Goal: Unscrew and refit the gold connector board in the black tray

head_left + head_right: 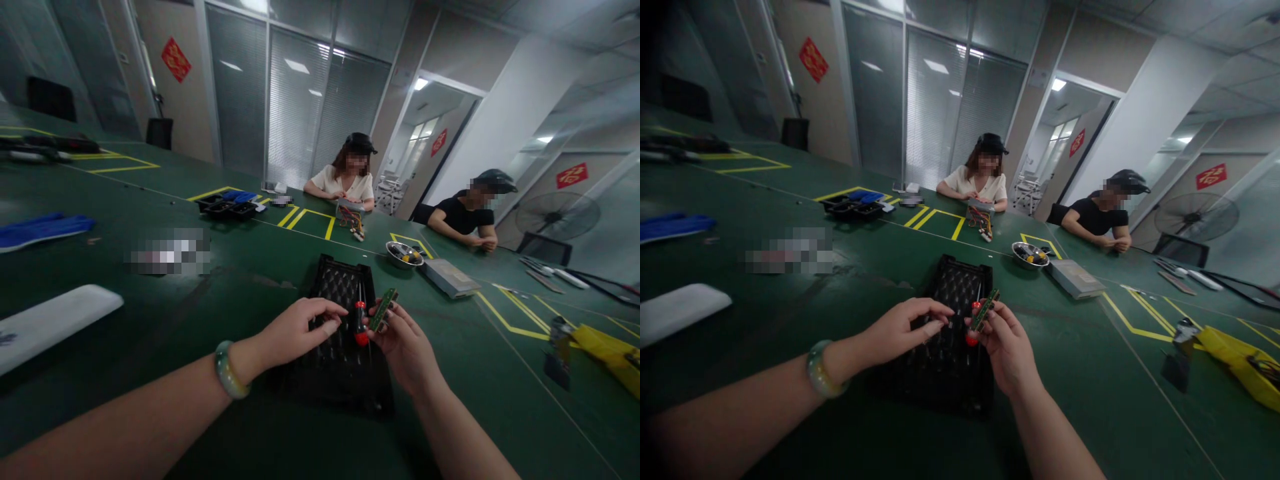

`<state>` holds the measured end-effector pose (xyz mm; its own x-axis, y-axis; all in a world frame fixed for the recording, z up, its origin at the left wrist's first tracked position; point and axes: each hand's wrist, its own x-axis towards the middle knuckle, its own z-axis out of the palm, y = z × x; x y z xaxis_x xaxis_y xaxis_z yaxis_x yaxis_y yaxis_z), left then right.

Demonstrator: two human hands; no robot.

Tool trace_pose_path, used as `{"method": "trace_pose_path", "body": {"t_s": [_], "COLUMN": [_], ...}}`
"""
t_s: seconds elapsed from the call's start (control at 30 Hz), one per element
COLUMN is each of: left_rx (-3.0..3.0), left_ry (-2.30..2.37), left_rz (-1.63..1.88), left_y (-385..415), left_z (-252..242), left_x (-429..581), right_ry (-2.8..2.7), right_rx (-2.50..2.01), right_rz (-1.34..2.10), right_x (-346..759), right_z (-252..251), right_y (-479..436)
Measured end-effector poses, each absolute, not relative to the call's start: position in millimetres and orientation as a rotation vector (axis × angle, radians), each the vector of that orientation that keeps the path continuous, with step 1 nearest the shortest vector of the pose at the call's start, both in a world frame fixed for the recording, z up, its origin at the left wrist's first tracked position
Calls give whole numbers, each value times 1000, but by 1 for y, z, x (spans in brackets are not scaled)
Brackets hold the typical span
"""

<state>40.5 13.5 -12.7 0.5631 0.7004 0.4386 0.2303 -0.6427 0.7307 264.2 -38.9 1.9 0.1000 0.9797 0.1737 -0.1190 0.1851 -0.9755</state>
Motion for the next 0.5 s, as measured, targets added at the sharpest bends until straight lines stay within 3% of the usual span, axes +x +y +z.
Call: {"method": "trace_pose_path", "body": {"t_s": [0.17,0.33,0.5], "left_rx": [2123,2129,2177], "left_ry": [917,929,938], "left_rz": [1090,1026,947], "left_y": [25,33,33], "left_z": [-18,-26,-29], "left_x": [38,36,37], "right_ry": [-1319,-2029,-2389], "right_rx": [-1133,-1276,-1324], "right_rz": [1121,639,438], "right_x": [259,240,229], "right_z": [10,20,19], "right_y": [-54,-75,-82]}}
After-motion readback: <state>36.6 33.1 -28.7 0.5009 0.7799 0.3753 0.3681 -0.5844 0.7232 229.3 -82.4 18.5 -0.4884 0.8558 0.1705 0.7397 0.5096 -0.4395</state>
